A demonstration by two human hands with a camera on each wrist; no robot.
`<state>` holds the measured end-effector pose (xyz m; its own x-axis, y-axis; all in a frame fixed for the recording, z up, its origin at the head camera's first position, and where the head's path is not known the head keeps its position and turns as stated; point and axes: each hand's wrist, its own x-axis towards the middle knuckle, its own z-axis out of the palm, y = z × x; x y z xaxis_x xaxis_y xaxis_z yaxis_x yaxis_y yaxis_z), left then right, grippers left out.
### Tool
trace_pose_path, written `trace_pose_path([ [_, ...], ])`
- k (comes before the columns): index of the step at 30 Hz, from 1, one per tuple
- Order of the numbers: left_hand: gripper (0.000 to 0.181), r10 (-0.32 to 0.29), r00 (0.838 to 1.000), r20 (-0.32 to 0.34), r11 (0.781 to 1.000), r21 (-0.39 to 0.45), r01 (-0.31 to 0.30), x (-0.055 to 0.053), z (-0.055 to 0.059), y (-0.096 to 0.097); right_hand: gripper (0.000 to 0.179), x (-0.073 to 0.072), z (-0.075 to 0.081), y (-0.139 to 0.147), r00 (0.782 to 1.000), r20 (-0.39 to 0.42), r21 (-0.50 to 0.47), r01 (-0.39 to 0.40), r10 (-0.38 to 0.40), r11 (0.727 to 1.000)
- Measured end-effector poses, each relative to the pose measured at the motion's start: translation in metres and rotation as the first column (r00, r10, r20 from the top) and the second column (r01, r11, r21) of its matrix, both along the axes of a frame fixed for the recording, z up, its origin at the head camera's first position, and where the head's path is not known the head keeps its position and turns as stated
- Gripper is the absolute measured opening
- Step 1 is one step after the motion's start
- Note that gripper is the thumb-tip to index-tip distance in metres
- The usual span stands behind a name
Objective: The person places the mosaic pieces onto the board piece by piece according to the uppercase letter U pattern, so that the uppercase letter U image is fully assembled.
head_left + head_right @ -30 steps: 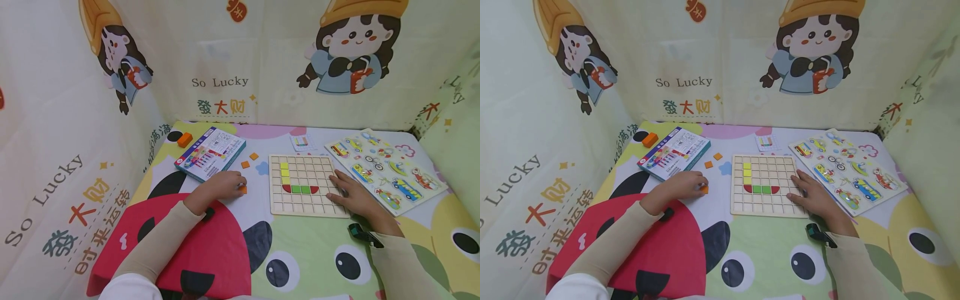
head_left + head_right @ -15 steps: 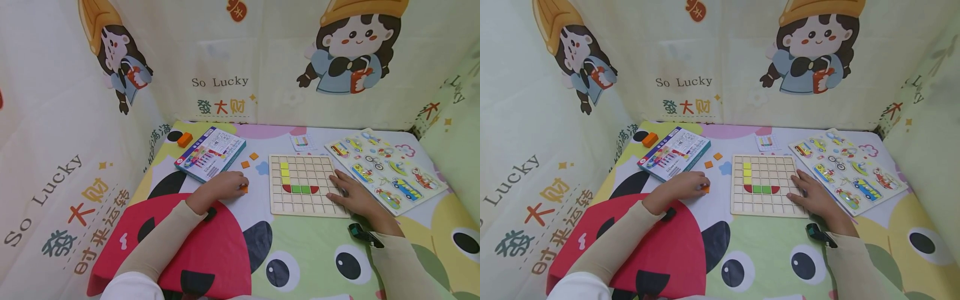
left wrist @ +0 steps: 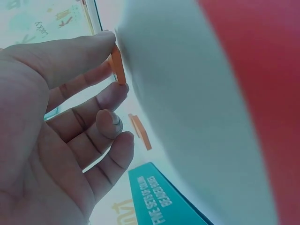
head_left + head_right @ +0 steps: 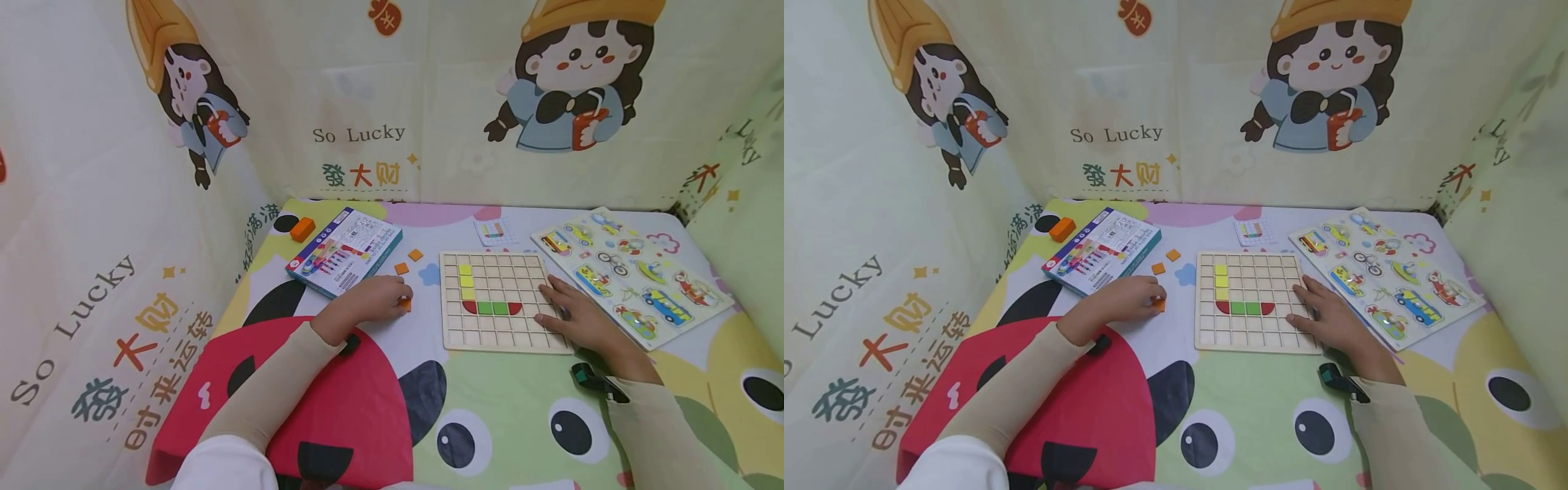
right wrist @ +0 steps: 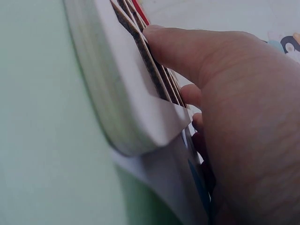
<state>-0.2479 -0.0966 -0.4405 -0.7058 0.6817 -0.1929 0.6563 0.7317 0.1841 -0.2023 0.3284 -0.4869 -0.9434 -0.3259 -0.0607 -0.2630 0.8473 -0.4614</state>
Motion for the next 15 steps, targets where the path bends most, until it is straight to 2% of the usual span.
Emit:
trace_pose_path([
  [11,0.030,-0.002,1.000,0.008,1.000,0.009,0.002,-0.008,0.003,0.018,0.084,-0.002,-0.002,0.001,1.000,0.013,0.004,0.005,-0.005,1.000],
  [15,0.030,-0.025,1.000,-0.001,1.000,0.010,0.025,-0.009,0.003,0.027,0.083,-0.001,-0.002,0.001,1.000,0.005,-0.014,0.004,-0.004,1.000],
])
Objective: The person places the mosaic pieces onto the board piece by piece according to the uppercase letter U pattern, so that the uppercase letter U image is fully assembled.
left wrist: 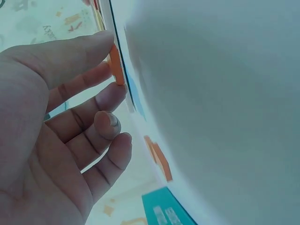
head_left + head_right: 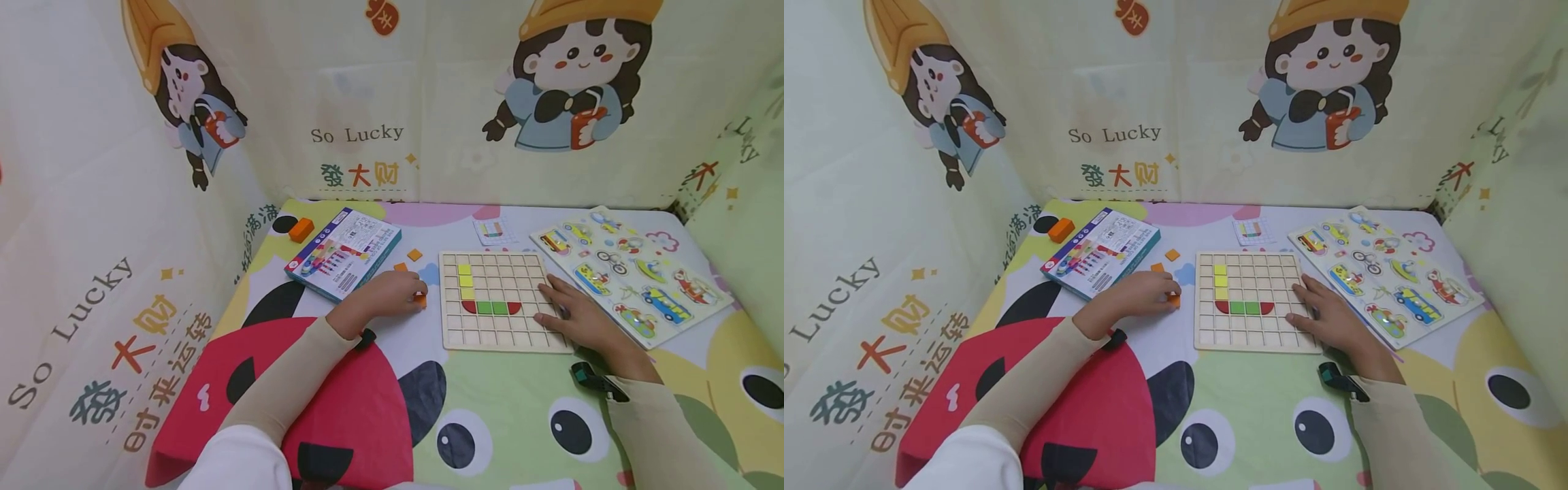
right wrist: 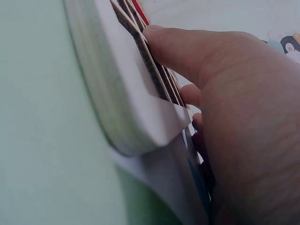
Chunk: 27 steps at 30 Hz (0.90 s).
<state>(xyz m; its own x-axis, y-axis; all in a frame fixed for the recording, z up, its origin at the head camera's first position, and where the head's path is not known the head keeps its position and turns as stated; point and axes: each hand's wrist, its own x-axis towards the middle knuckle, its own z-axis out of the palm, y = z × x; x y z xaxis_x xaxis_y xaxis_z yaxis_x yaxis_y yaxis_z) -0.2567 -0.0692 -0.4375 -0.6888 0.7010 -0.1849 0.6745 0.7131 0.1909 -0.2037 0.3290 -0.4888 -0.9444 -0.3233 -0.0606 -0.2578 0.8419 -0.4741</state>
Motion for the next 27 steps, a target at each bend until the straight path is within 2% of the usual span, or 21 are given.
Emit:
trace_pose_path([
  [6,0.033,-0.032,0.999,-0.015,0.999,-0.003,0.032,-0.002,0.000,0.016,0.082,0.001,0.000,0.000,1.000,-0.019,-0.022,-0.009,0.009,1.000],
  [14,0.029,-0.079,0.996,-0.029,0.995,0.060,0.081,-0.008,0.002,0.037,0.081,0.000,-0.001,0.002,0.999,-0.025,-0.016,-0.023,0.022,1.000],
  [27,0.021,-0.140,0.988,-0.070,0.988,0.057,0.144,-0.014,0.004,0.073,0.082,0.000,-0.004,0.002,0.999,-0.033,-0.011,-0.002,0.002,1.000],
])
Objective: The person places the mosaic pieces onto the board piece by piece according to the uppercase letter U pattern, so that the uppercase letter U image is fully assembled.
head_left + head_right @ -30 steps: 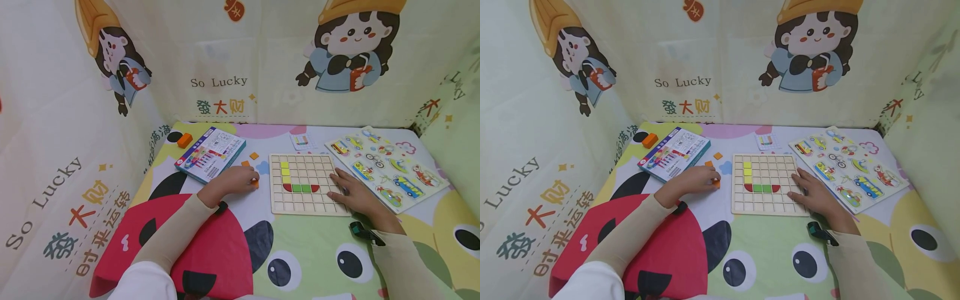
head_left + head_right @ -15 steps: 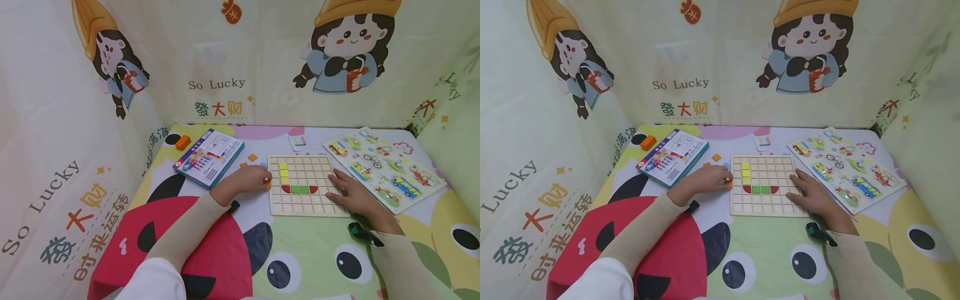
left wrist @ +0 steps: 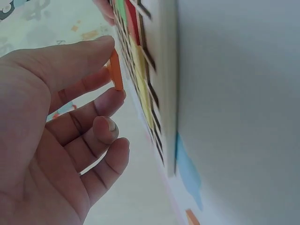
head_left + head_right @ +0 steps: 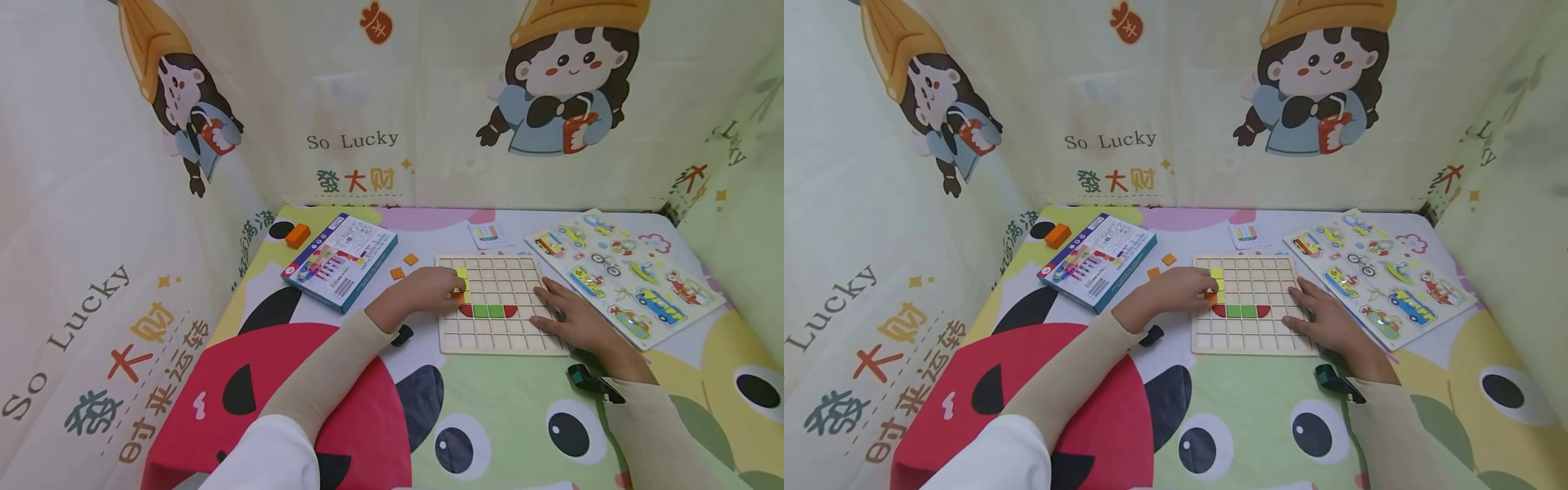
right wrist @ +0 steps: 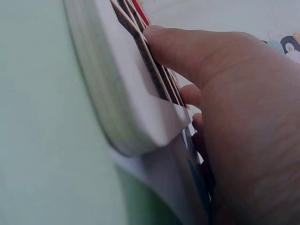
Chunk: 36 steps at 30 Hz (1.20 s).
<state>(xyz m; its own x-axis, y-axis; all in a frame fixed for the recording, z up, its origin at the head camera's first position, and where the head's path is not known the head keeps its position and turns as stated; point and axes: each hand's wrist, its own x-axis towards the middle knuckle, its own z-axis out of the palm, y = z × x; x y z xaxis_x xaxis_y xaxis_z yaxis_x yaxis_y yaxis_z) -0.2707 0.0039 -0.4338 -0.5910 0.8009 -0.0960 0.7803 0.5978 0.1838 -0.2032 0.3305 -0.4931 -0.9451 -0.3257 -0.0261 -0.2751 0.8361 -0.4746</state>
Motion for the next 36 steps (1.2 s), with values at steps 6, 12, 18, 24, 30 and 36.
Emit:
trace_pose_path([
  [6,0.028,-0.008,1.000,-0.007,1.000,-0.014,0.008,0.002,0.003,0.017,0.083,0.000,0.003,0.001,1.000,0.016,0.019,0.000,-0.001,1.000],
  [12,0.030,-0.012,1.000,0.003,1.000,-0.012,0.012,0.000,0.005,0.032,0.083,-0.002,0.004,0.001,1.000,0.012,0.016,-0.003,0.003,1.000],
  [18,0.029,-0.011,1.000,0.018,1.000,-0.022,0.011,-0.005,-0.003,0.043,0.084,-0.003,0.004,0.000,0.999,0.034,0.020,0.014,-0.014,1.000],
  [24,0.026,-0.033,0.999,-0.002,0.999,-0.034,0.033,-0.009,-0.006,0.052,0.086,-0.002,0.004,-0.002,0.998,0.061,0.014,0.031,-0.032,0.999],
  [30,0.027,-0.050,0.999,-0.007,0.997,-0.053,0.050,-0.012,-0.003,0.061,0.086,-0.001,0.003,-0.002,0.998,0.061,0.023,0.032,-0.033,0.999],
  [36,0.024,-0.067,0.998,-0.005,0.996,-0.063,0.067,-0.016,-0.003,0.072,0.086,-0.001,0.004,-0.002,0.997,0.068,0.030,0.024,-0.026,0.999],
])
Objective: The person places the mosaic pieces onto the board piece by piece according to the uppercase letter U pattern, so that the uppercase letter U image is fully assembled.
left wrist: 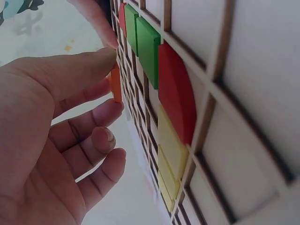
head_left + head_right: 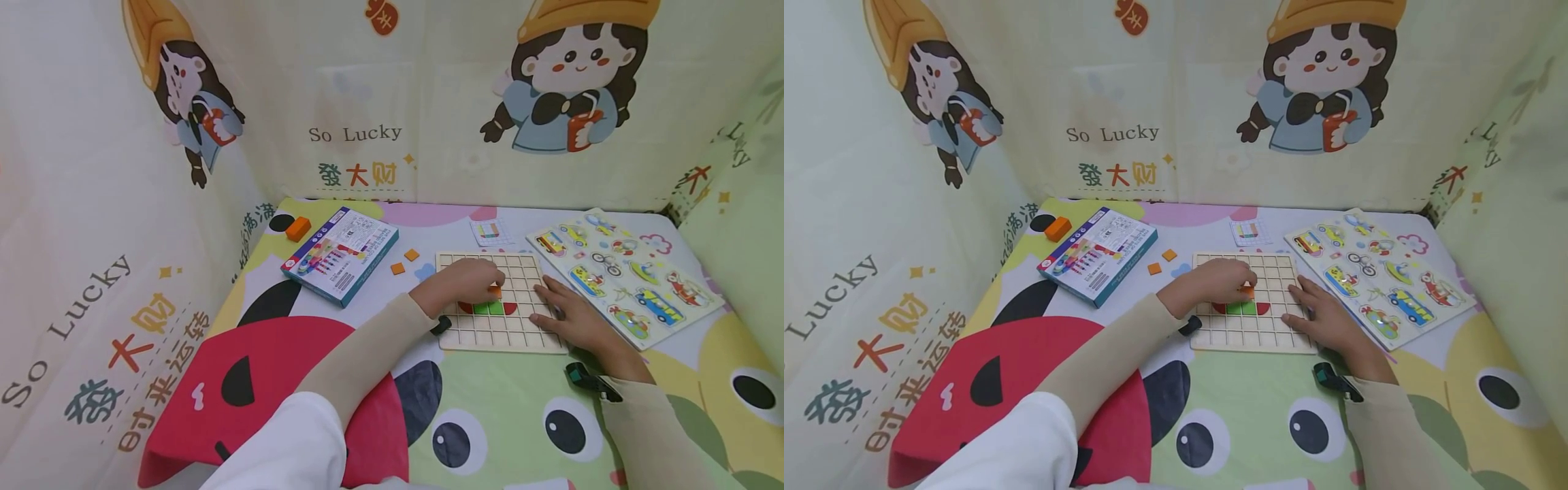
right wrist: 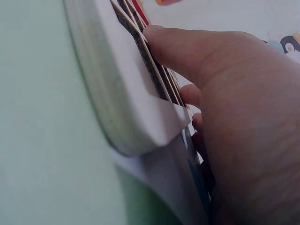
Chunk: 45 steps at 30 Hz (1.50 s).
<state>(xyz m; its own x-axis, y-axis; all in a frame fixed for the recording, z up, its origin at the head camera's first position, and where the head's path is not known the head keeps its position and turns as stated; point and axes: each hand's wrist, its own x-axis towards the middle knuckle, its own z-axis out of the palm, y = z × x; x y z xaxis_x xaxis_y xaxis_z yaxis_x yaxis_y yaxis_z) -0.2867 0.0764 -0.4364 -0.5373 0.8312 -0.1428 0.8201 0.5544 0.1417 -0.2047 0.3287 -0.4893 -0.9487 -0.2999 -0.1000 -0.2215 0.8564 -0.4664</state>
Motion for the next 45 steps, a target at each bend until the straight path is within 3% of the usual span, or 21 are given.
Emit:
trace_pose_path([
  [10,0.023,0.038,0.997,0.060,0.999,0.009,-0.039,-0.007,-0.001,0.012,0.085,0.000,0.001,-0.001,1.000,-0.003,-0.012,-0.009,0.008,1.000],
  [21,0.022,0.029,0.994,0.109,0.999,-0.018,-0.027,-0.008,-0.005,0.027,0.085,0.002,0.002,-0.001,1.000,0.007,-0.006,0.003,-0.003,1.000],
  [28,0.021,0.030,0.994,0.106,0.999,-0.021,-0.028,-0.010,-0.011,0.032,0.085,0.001,0.002,-0.001,1.000,0.007,-0.006,0.007,-0.007,1.000],
  [39,0.024,0.055,0.991,0.122,0.998,-0.019,-0.053,-0.010,-0.010,0.030,0.085,0.000,0.002,-0.001,1.000,-0.012,-0.007,0.005,-0.005,1.000],
  [45,0.027,0.067,0.989,0.131,0.998,0.008,-0.069,-0.009,-0.009,0.018,0.086,0.000,0.000,0.000,1.000,-0.002,0.000,0.007,-0.007,1.000],
])
